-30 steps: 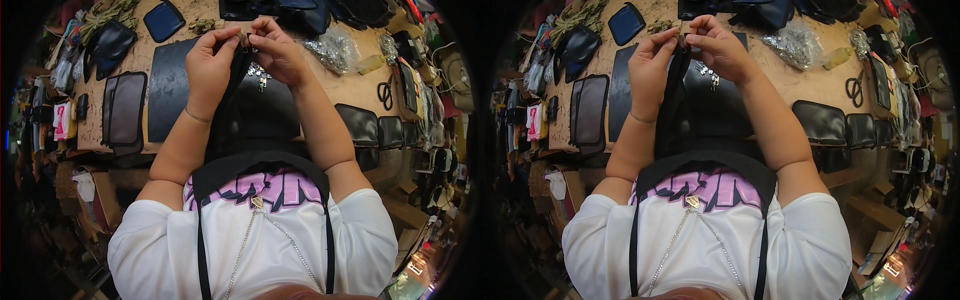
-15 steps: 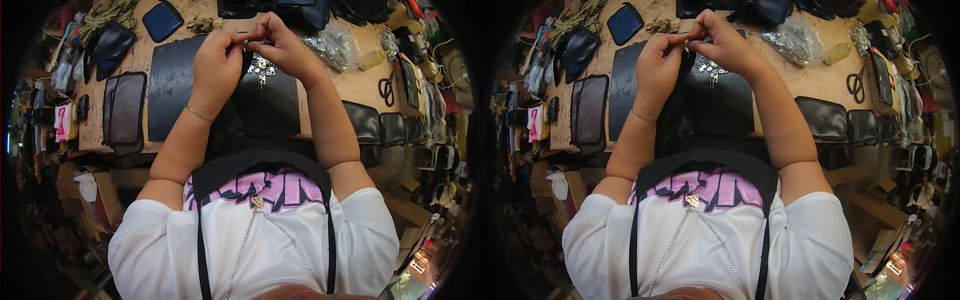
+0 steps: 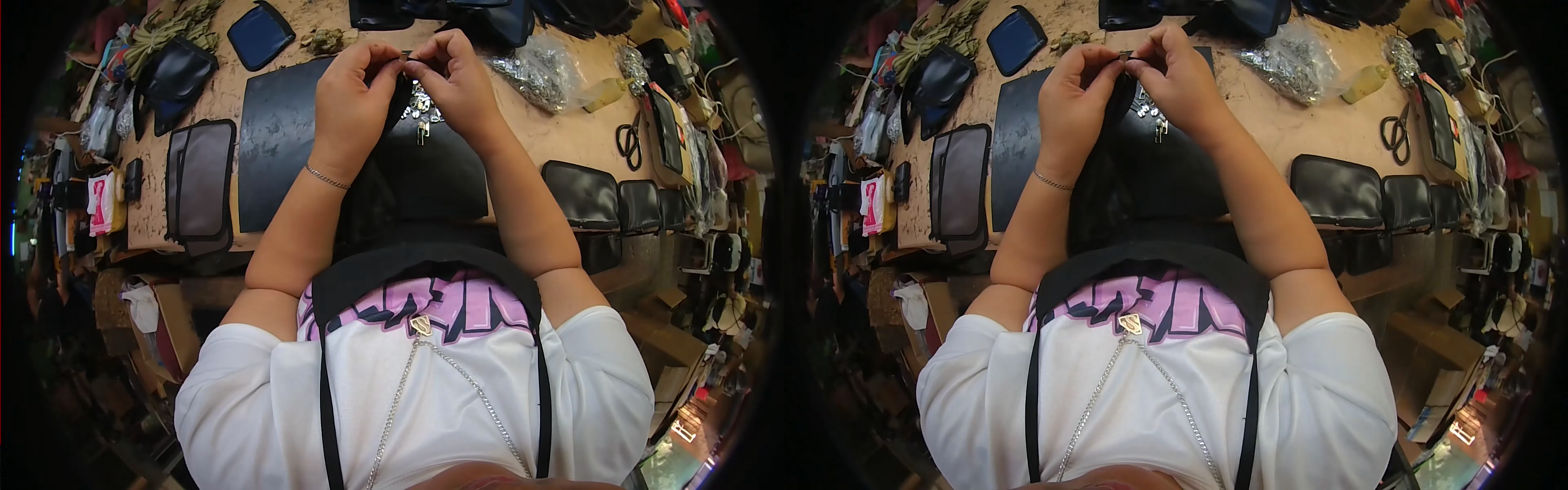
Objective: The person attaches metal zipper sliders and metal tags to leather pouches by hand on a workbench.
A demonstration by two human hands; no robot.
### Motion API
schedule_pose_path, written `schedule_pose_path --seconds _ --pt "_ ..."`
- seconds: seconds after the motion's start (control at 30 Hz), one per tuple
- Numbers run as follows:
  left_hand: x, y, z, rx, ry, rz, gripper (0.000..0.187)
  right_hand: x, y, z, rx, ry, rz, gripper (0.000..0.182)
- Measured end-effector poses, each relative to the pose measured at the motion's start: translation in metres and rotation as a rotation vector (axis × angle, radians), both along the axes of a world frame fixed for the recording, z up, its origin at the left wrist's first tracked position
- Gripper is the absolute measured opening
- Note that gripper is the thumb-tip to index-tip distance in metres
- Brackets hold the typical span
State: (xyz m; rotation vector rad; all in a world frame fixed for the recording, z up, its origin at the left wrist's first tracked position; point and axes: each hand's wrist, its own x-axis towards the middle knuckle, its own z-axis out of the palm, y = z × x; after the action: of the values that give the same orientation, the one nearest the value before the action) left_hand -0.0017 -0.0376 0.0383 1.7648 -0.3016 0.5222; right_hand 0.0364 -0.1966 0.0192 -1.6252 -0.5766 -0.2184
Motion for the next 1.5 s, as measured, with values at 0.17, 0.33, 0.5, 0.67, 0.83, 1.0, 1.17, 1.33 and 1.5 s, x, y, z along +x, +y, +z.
schedule_pose_path --seconds 0.17,0.33,0.5,0.67,0.83,1.0,1.17,1.33,1.5 --pt "-0.003 0.001 0.003 0.028 0.029 0.017 0.014 -0.004 0.002 0.001 -0.035 0.002 -0.081 0.025" --pt "-0.005 0.003 0.003 0.106 -0.011 0.009 0.017 -0.012 0.004 0.01 -0.009 0.031 -0.052 0.026" --pt "-0.005 0.002 0.0 0.07 -0.031 -0.015 0.016 -0.015 0.003 0.013 0.026 0.059 -0.01 0.025" --pt "-0.005 0.004 -0.001 0.102 -0.033 -0.004 0.014 -0.013 0.004 0.008 -0.013 -0.033 -0.039 0.02" --pt "-0.007 0.005 0.0 0.165 -0.045 0.026 0.014 -0.015 0.003 0.009 -0.04 -0.069 -0.067 0.017" --pt "-0.007 0.006 -0.003 0.134 -0.029 0.04 0.015 -0.016 0.003 0.012 -0.124 -0.195 -0.1 0.019" --pt "-0.009 0.003 -0.003 0.186 -0.026 0.118 0.016 -0.018 0.005 0.01 -0.116 -0.254 -0.105 0.015" --pt "-0.007 0.002 -0.003 0.085 0.011 0.069 0.012 -0.026 0.008 0.011 0.006 -0.025 -0.08 0.015" --pt "-0.006 0.007 0.01 0.082 -0.016 0.003 0.011 -0.014 0.01 -0.005 0.231 0.241 0.051 0.031"
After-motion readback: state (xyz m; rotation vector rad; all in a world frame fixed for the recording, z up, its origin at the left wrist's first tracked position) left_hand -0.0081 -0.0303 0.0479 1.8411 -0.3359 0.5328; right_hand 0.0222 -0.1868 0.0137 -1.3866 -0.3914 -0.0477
